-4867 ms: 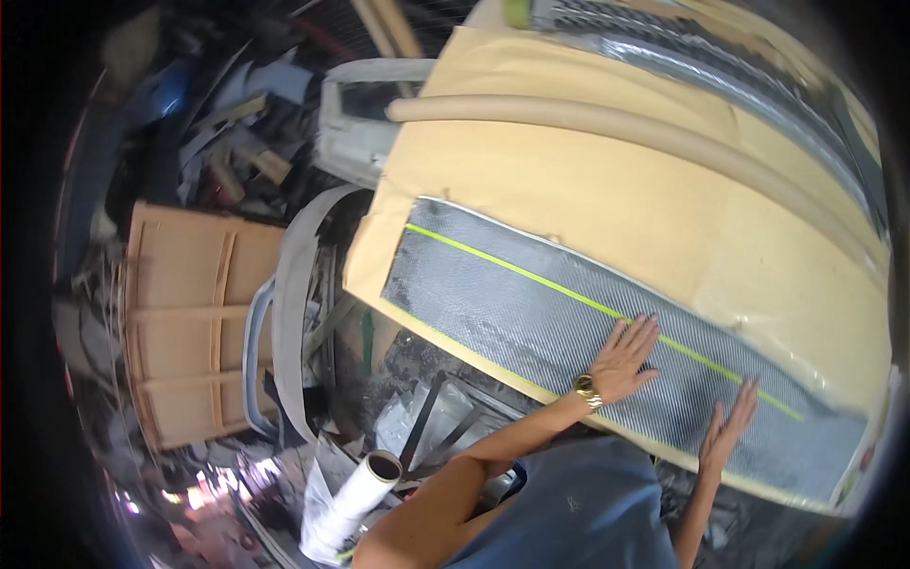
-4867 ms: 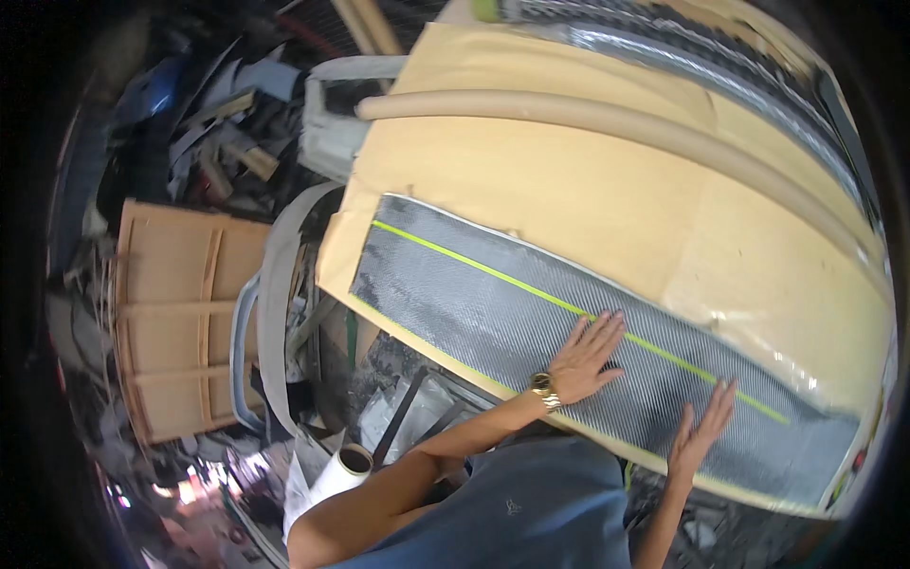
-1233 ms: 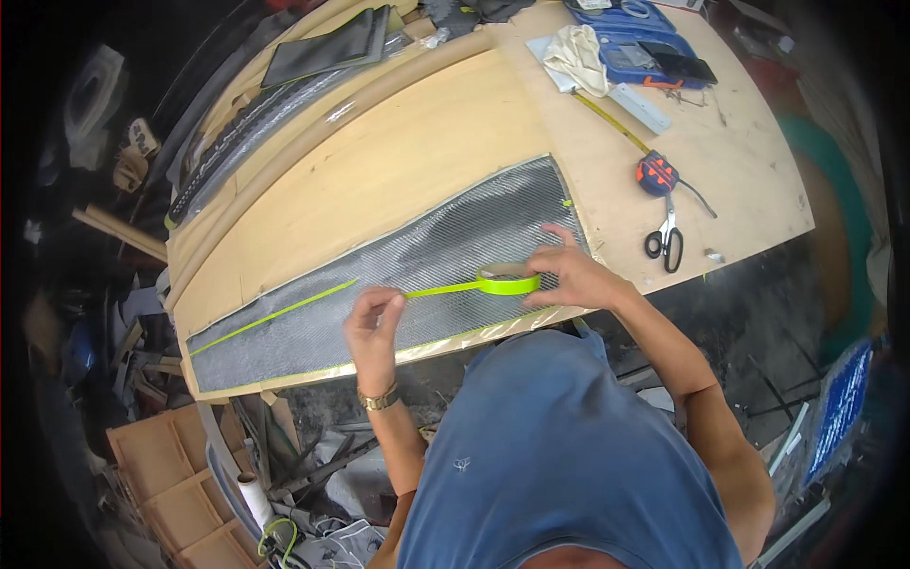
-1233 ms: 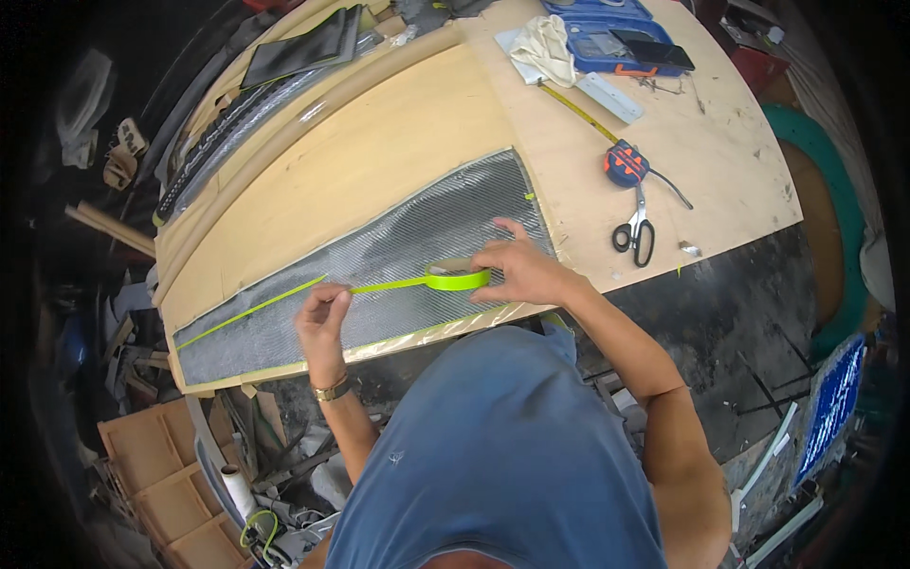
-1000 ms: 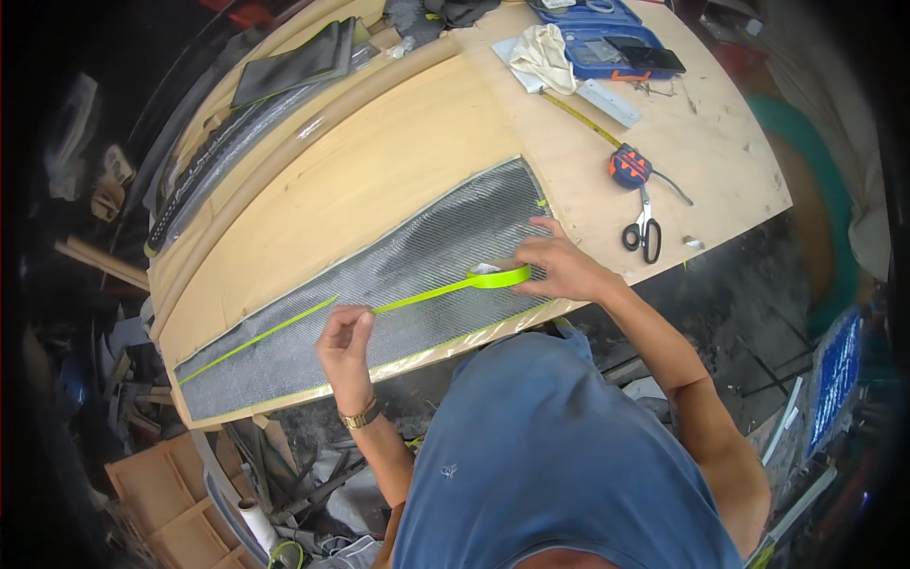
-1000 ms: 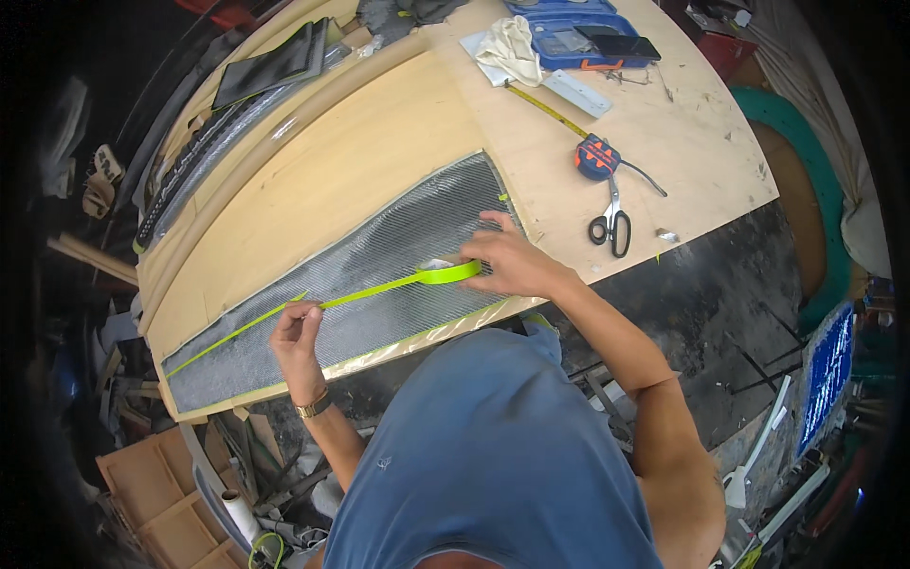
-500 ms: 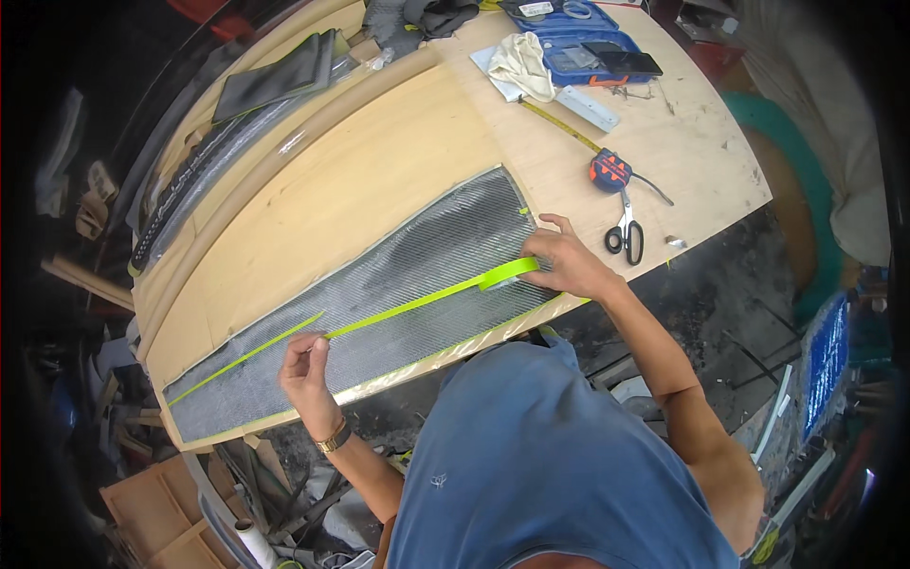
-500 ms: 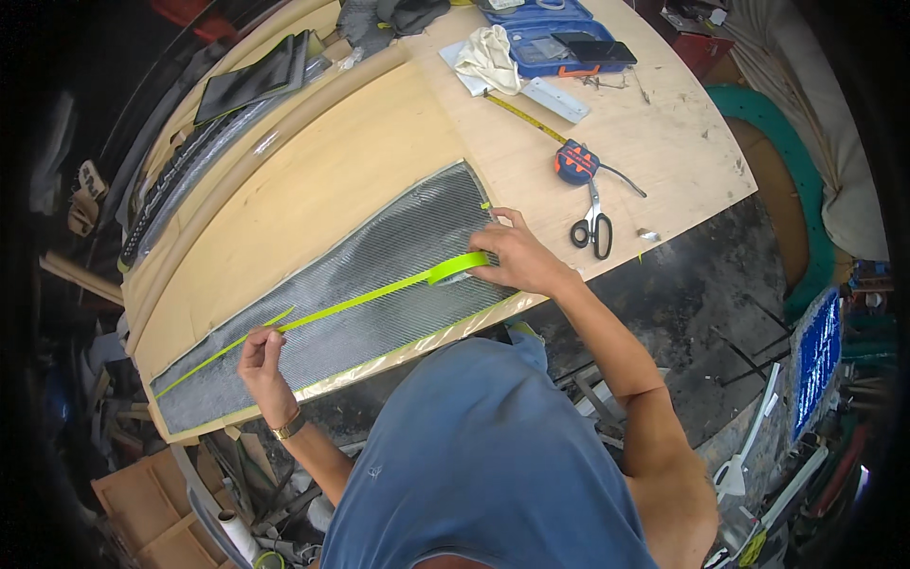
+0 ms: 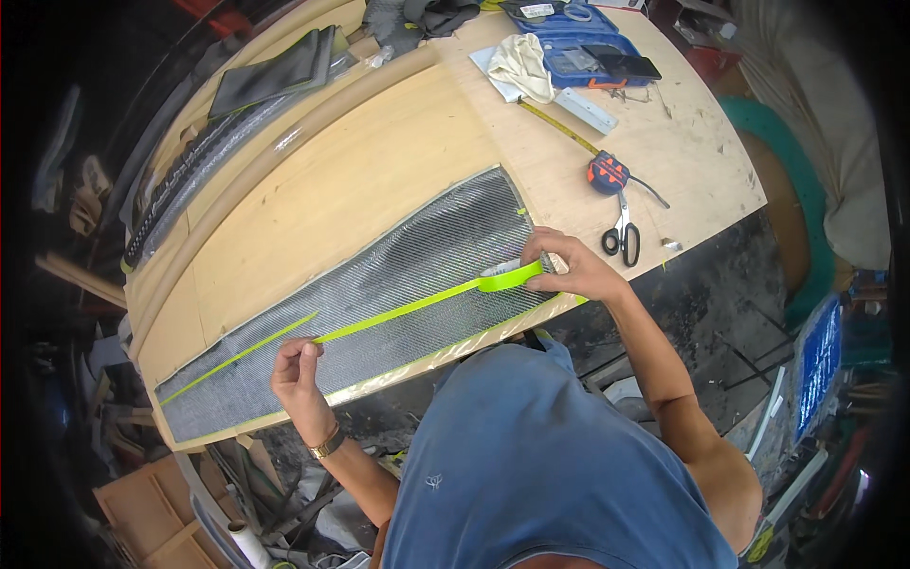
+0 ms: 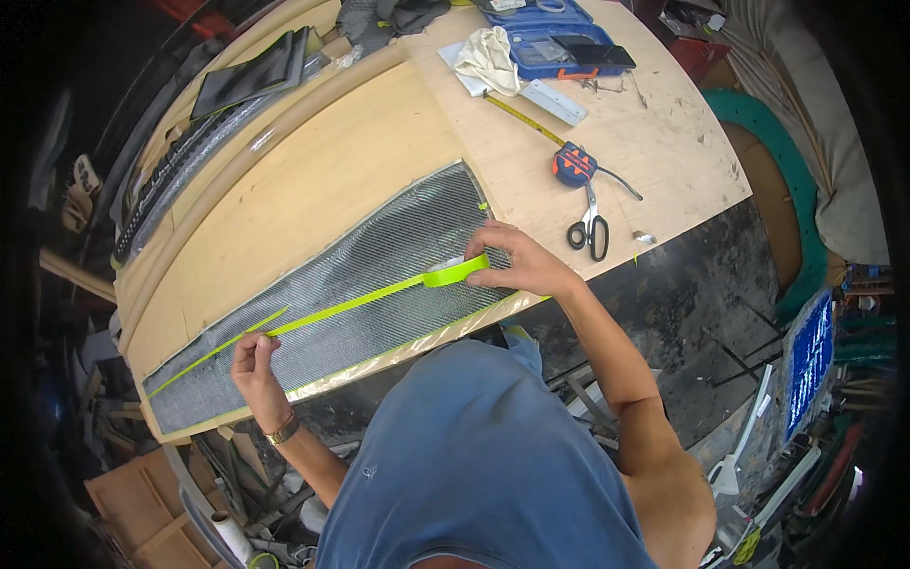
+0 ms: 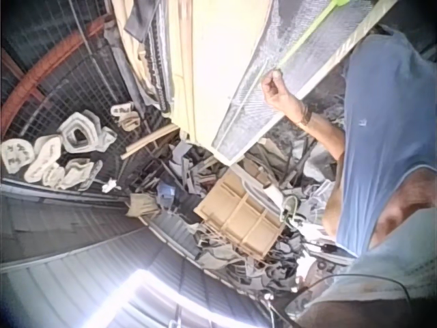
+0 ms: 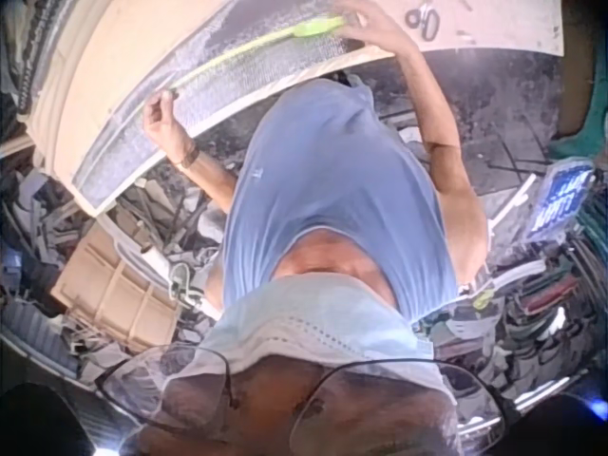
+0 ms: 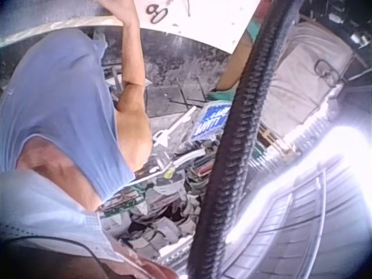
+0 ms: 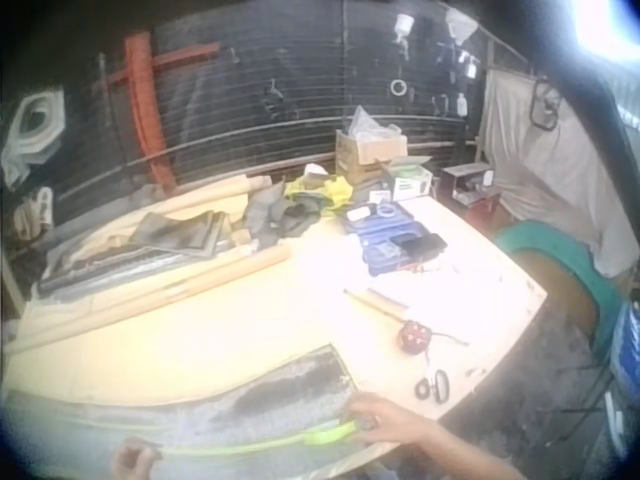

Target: The person measures a strip of carbon fiber on a workbench using a measuring tape, applies tape to mark a line, and cuts the material with shears. They then wipe the surface with a cloth, fold the cut piece, and walk down a set of stairs while holding the material and a phone.

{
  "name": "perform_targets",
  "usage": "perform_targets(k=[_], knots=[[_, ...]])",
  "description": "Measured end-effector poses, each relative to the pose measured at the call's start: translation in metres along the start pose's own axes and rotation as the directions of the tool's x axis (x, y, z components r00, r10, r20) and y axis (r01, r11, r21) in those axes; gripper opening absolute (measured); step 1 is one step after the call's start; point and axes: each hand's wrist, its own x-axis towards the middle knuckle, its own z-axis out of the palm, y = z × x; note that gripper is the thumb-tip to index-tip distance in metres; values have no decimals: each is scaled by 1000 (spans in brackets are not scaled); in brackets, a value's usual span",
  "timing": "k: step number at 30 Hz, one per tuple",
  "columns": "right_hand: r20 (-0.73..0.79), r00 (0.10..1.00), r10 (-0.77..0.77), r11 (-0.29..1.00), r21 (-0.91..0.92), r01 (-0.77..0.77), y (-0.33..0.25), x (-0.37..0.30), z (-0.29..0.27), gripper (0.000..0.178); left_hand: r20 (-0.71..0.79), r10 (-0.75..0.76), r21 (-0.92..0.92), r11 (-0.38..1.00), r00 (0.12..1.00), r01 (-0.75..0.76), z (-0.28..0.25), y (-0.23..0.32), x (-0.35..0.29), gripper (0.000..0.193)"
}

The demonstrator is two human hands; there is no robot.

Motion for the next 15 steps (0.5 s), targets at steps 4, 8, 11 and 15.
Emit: perform_targets(k=[4,8,11,15], knots=[[33,997,76,984,162,-80,-9,1,-1,26,6,26,21,999,1000,-26,-4,3,0,8],[47,997,62,987,148,-68,-15,0,-2,26,8,51,28,998,999,-52,-4,6,1,8],[31,999,26,990,135,-30,-18,0,-2,25,-17,49,28,998,999,-49,-5,10,2,7],[27,996,84,977,194,-88,-18,1,-4,25,-14,60,-2,998,998,-60,-7,8,4,5]])
